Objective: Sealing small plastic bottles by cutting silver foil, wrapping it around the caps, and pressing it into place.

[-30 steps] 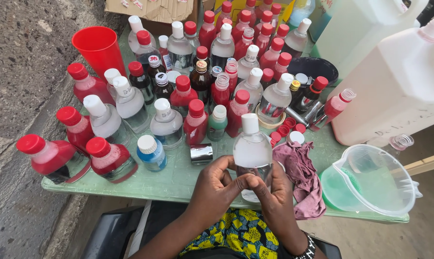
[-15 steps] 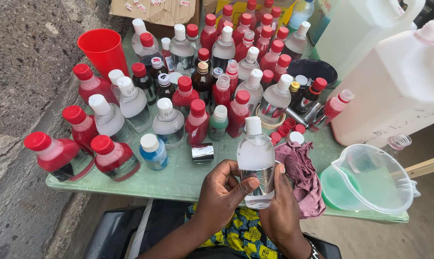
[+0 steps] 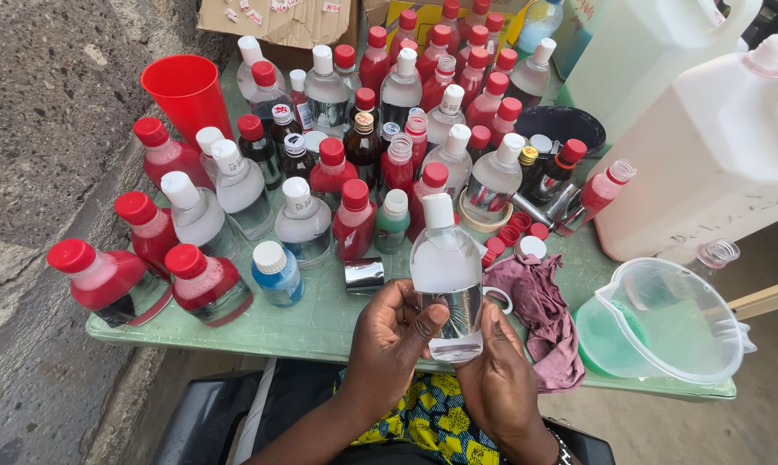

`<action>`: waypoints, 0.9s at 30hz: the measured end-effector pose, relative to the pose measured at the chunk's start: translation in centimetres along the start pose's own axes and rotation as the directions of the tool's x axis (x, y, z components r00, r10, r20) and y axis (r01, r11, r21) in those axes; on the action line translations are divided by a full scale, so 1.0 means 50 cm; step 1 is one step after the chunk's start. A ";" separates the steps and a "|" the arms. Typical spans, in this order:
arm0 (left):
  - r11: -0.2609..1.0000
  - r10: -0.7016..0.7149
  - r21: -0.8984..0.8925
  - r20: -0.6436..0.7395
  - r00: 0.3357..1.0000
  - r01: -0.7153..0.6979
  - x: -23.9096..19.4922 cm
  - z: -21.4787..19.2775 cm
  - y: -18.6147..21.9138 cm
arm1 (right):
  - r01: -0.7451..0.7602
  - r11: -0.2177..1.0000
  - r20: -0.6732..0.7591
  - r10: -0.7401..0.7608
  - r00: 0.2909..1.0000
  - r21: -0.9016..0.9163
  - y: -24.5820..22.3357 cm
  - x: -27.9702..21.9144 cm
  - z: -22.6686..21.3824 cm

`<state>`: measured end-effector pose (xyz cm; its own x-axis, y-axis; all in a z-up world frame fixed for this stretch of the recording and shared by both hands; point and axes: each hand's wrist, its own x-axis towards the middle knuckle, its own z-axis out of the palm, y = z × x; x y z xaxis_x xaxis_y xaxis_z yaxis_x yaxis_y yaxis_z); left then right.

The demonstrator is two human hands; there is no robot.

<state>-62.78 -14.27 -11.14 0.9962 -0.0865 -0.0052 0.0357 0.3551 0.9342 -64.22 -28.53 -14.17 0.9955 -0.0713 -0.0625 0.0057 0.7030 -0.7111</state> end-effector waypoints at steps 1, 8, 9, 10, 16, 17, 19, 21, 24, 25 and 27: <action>1.000 0.006 0.001 0.007 1.000 -0.006 0.000 -0.001 0.001 | -0.007 0.999 0.025 0.006 1.000 0.033 -0.002 0.000 0.004; 0.997 0.022 -0.077 0.025 0.999 -0.020 -0.002 0.001 -0.003 | -0.022 0.999 0.167 0.016 0.986 0.035 -0.027 -0.008 0.051; 0.997 0.024 -0.077 0.024 0.999 -0.022 -0.003 0.001 -0.002 | -0.022 0.999 0.169 0.016 0.985 0.034 -0.023 -0.008 0.044; 0.997 0.032 -0.068 0.021 0.999 -0.031 -0.004 0.001 -0.001 | -0.005 1.000 0.153 0.001 0.988 0.026 -0.018 -0.009 0.037; 0.998 0.048 -0.052 0.019 0.999 -0.047 -0.004 -0.001 -0.004 | -0.060 0.998 0.103 0.058 0.993 0.015 -0.017 -0.003 0.025; 0.997 0.056 -0.063 0.021 0.998 -0.055 -0.005 -0.001 -0.007 | -0.073 0.997 0.110 0.070 0.991 0.020 -0.015 -0.003 0.020; 0.995 0.058 -0.079 0.022 0.998 -0.057 -0.005 -0.002 -0.008 | -0.085 0.996 0.101 0.083 0.991 0.014 -0.015 0.001 0.016; 0.994 0.061 -0.096 0.025 0.998 -0.058 -0.005 -0.001 -0.008 | -0.094 0.995 0.091 0.093 0.991 0.009 -0.013 0.005 0.009; 0.997 0.022 -0.071 0.029 0.999 -0.019 -0.008 0.001 -0.005 | -0.121 0.993 -0.175 0.117 0.978 -0.010 -0.022 0.006 0.014; 0.999 0.014 -0.037 0.017 1.000 -0.013 -0.010 0.003 -0.002 | -0.090 0.992 -0.114 0.080 0.990 -0.087 -0.034 0.002 0.029; 1.000 0.005 -0.004 0.004 1.000 -0.005 -0.016 0.009 0.001 | -0.057 0.985 -0.051 0.049 0.997 -0.163 -0.057 -0.010 0.058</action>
